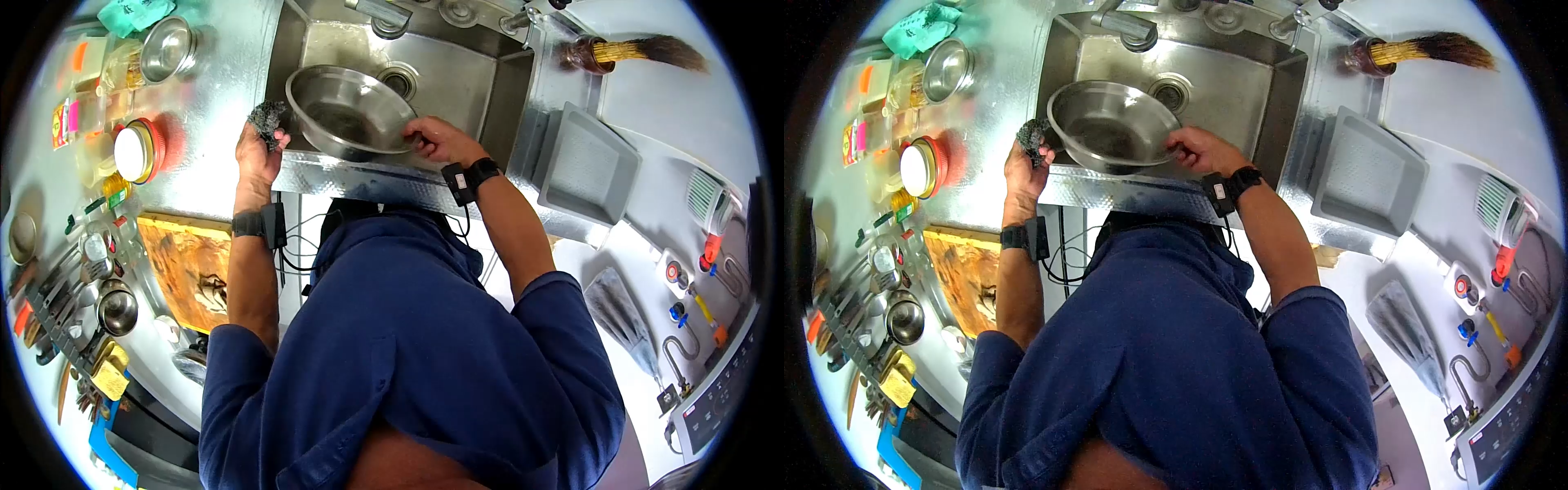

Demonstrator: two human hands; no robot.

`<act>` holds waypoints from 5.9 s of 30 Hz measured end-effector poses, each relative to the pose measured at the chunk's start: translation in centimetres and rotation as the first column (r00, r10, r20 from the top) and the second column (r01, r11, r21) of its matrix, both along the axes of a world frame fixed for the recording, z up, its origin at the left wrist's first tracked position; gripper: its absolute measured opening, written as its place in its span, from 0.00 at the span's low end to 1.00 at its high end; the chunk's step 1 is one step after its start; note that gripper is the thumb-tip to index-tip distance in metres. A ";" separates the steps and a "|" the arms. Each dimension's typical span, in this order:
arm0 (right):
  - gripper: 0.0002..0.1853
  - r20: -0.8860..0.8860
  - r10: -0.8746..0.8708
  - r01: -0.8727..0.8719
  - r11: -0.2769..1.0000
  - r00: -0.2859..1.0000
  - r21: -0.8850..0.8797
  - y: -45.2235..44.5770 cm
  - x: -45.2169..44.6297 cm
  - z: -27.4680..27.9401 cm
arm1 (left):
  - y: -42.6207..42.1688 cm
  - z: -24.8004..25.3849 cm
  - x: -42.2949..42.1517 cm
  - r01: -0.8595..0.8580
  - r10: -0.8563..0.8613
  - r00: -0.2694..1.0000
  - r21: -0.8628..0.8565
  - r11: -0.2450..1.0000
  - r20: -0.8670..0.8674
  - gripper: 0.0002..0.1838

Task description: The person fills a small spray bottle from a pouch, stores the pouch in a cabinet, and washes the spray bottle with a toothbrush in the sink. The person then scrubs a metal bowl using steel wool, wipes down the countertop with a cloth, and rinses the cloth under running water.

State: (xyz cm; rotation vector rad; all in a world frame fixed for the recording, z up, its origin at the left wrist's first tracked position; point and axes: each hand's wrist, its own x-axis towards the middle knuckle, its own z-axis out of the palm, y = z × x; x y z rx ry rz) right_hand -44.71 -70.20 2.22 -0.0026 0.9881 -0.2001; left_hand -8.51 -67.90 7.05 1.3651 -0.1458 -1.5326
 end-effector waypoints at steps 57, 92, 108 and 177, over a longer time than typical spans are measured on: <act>0.34 -0.868 -0.450 -0.847 0.360 0.209 -0.390 -3.0 -11.5 2.0 | -1.8 3.6 -16.2 0.699 -0.699 0.715 -0.018 0.715 0.012 0.25; 0.14 -0.920 -0.075 -0.923 -0.048 0.385 -0.382 8.4 7.8 9.4 | 42.7 4.9 22.9 -0.571 0.618 0.433 -0.332 0.751 0.656 0.20; 0.14 -0.860 -0.049 -0.860 0.014 0.508 -0.510 11.8 8.4 11.9 | 27.8 10.7 15.6 -0.503 0.441 0.864 -0.424 0.753 -0.242 0.28; 0.13 -0.958 -0.214 -0.821 0.500 0.191 -0.275 17.8 -2.0 10.9 | -9.2 -4.8 20.1 0.010 -0.151 -0.335 0.164 0.986 0.930 0.34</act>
